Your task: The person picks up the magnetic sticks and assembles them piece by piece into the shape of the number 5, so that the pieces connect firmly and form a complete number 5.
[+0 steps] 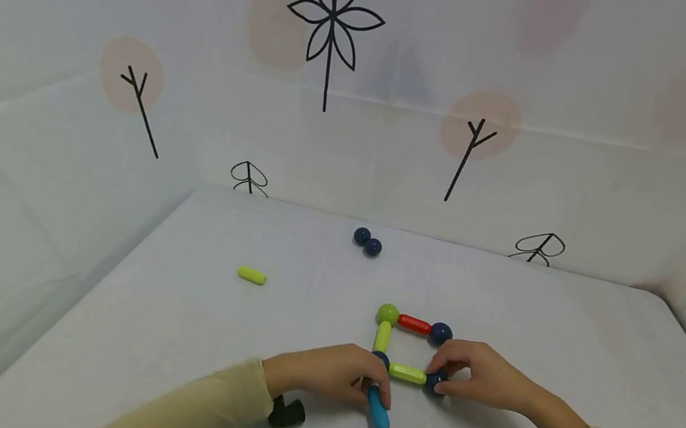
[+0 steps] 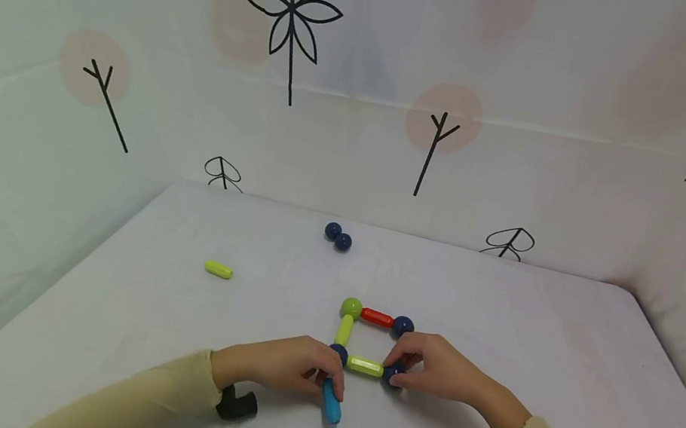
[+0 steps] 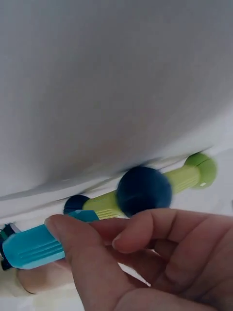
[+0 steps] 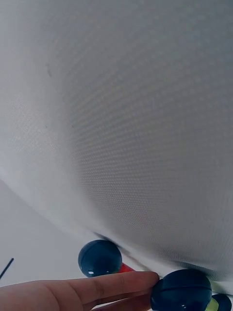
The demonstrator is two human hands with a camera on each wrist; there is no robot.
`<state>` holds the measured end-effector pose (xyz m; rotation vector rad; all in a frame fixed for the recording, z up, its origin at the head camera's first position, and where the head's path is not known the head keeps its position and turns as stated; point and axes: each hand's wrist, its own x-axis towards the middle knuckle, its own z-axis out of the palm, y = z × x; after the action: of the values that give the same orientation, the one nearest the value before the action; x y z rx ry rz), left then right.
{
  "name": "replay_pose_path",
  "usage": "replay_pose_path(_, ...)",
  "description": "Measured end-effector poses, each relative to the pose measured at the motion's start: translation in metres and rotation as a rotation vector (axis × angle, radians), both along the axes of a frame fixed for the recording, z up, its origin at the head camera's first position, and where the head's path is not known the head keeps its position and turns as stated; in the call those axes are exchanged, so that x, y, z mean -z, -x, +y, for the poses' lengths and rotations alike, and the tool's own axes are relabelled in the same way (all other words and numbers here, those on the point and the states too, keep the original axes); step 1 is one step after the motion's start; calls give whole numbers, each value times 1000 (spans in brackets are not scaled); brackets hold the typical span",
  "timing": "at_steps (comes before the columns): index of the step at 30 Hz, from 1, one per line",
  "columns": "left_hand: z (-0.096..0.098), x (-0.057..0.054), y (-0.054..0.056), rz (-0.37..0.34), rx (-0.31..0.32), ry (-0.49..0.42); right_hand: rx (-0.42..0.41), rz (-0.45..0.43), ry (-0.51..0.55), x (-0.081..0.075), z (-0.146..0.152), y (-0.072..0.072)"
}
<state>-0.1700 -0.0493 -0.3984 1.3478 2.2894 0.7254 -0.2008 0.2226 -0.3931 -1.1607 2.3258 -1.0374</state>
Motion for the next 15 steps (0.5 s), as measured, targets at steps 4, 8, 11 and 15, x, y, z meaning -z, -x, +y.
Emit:
replay_pose_path(4,17,-5,-1,55,82,33,-46,24,37,0,0,0)
replay_pose_path(8,32,-9,-1,108,145,55,-86,45,69,-1,1,0)
replay_pose_path(11,41,-9,2,147,157,64,-101,50,80,0,1,1)
replay_pose_path(15,52,-9,6,173,149,82,-112,44,92,1,1,0)
